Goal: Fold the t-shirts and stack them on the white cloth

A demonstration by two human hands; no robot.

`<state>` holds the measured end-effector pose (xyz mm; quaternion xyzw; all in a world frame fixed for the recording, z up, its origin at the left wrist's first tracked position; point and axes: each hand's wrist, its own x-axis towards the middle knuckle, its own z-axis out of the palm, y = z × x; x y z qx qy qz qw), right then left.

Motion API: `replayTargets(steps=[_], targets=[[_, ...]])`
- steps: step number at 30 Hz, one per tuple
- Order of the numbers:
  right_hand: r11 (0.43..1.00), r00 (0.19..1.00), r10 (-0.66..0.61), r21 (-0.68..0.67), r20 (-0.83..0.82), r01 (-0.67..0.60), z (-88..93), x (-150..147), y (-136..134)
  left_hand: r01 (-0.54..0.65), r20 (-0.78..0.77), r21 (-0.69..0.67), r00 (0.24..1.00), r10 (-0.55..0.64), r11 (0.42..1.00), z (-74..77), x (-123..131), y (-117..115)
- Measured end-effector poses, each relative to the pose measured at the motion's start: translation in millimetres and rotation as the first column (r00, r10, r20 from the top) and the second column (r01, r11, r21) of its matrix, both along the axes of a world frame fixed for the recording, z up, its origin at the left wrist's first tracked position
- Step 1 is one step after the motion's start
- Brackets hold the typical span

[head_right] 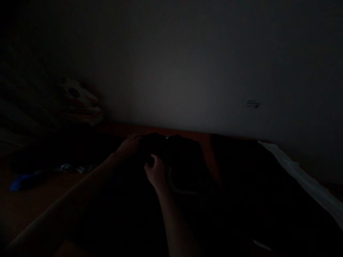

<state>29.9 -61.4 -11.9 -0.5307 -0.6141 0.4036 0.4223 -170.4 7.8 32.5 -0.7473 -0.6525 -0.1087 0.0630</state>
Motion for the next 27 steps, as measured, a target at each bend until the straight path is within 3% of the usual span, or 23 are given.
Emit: replayTargets(steps=[4,8,12,15,20,23,27], targets=[[0.998,0.997,-0.053,0.021,0.050,0.052,7.2,5,-1,0.076,0.025,0.015,0.997,-0.076,0.997,-14.2,-15,-22],[0.993,0.983,-0.100,0.082,0.152,0.088,14.2,7,-6,0.017,-0.025,-0.164,0.999,-0.021,0.986,-26.6,-25,-30],[0.986,0.967,-0.122,0.135,0.225,0.093,16.0,3,-11,-0.059,-0.042,-0.150,0.998,0.053,0.987,-27.2,-13,-21],[0.982,0.959,-0.144,0.153,0.243,0.109,16.7,4,-12,-0.028,-0.035,-0.125,0.999,0.023,0.992,-27.3,5,-8],[0.980,0.933,-0.157,0.171,0.322,0.106,16.3,9,-14,-0.002,-0.014,-0.197,1.000,-0.001,0.980,-37.6,18,6],[0.980,0.915,-0.151,0.178,0.374,0.089,13.2,8,-16,0.008,-0.002,-0.120,1.000,-0.009,0.993,-38.2,18,3],[0.959,0.939,-0.218,0.238,0.265,0.155,13.5,10,-9,0.071,-0.011,-0.011,0.997,-0.071,0.997,-30.9,24,-15]])
